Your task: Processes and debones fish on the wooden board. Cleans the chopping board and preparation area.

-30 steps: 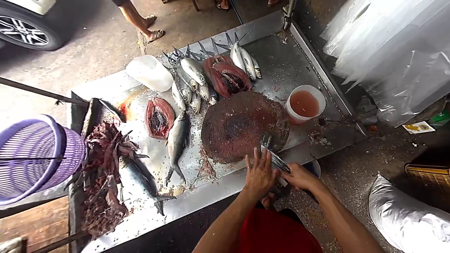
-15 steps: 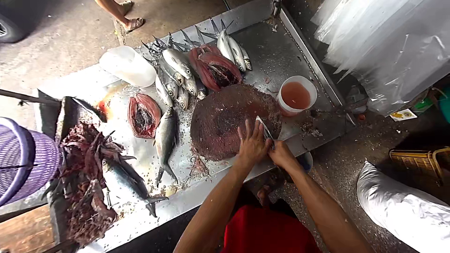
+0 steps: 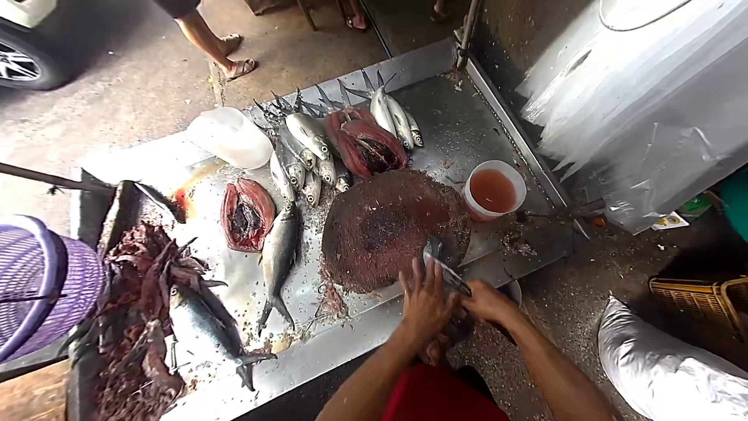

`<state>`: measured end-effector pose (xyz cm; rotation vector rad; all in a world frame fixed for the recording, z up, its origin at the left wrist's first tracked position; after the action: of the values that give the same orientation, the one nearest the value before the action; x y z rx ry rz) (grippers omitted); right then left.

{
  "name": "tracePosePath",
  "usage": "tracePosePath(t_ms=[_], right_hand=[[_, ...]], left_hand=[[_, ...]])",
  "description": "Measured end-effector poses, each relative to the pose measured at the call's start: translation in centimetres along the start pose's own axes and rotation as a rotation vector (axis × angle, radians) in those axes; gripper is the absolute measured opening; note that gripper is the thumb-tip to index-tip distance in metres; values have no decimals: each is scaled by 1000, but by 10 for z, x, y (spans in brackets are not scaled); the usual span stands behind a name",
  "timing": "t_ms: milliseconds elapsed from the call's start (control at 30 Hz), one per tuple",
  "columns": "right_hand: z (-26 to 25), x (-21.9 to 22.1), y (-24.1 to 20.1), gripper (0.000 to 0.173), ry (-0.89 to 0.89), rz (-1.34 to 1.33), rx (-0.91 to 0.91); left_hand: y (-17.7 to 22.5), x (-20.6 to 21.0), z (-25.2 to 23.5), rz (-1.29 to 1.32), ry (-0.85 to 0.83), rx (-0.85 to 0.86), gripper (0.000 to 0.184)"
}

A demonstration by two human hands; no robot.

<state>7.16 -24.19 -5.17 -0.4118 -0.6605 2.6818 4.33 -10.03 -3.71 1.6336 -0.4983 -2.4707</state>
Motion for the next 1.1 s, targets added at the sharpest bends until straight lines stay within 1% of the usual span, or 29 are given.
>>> tracePosePath(t_ms=[67,100,133,167,200,233,267,300,333,367,400,467,533,567,667,733,800,900,1000,1100], right_hand=[[-17,-45,-19,50,193,-25,18],[-21,-70,-35,53,297,-54,32],[-19,-87,-48,55,378,-115,31],[-12,-97,-55,53,437,-207,-14],[-2,-98,-58,47,457,-376,-117],[10,-91,-58,41,398,-608,-240],[21,-79,-57,37,270,-819,-348],[30,-63,-53,41,109,-989,-423],[36,-43,-50,48,-52,-1120,-485],[39,-22,-47,53,-199,-1209,-559],[40,-4,-46,53,-329,-1268,-643],[41,25,-46,48,-485,-1317,-755],[37,44,-40,47,-534,-1331,-771],[36,52,-35,47,-543,-1341,-758],[35,63,-22,45,-563,-1388,-749],[38,69,-13,47,-579,-1424,-744],[42,77,-7,49,-614,-1457,-750],[45,85,0,48,-672,-1473,-795],[46,90,4,47,-714,-1504,-819],[45,91,3,46,-744,-1506,-851]], left_hand=[[-7,-32,-65,34,-115,-1,71],[-13,-58,-98,49,-115,-4,67],[-19,-90,-118,73,-38,8,65],[-21,-125,-124,134,97,46,63],[-24,-159,-121,240,227,86,60],[-27,-188,-111,386,328,133,57],[-32,-207,-98,575,399,165,53],[-38,-208,-87,817,413,177,51],[-43,-193,-81,1072,346,171,51],[-43,-167,-78,1300,232,132,51],[-37,-136,-75,1458,102,74,52],[-13,-90,-65,1588,-107,27,53],[14,-68,-54,1686,-206,6,54],[22,-61,-51,1716,-206,-18,54],[28,-45,-50,1694,-131,-82,46],[30,-33,-48,1670,-140,-98,38],[33,-26,-43,1671,-188,-99,35],[35,-19,-36,1697,-299,-87,35],[35,-14,-32,1731,-366,-86,37],[33,-12,-32,1761,-398,-142,51]])
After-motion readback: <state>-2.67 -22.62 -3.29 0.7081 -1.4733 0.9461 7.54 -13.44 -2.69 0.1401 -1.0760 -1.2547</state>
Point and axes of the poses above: each hand's wrist, its own z-axis away from the middle knuckle, its own x-axis out of the palm, y = z × x, the point moved 7 cm from there along -z, towards the middle knuckle, and after that the axes turned 11 degrees about -y, right-handed, at the moved point
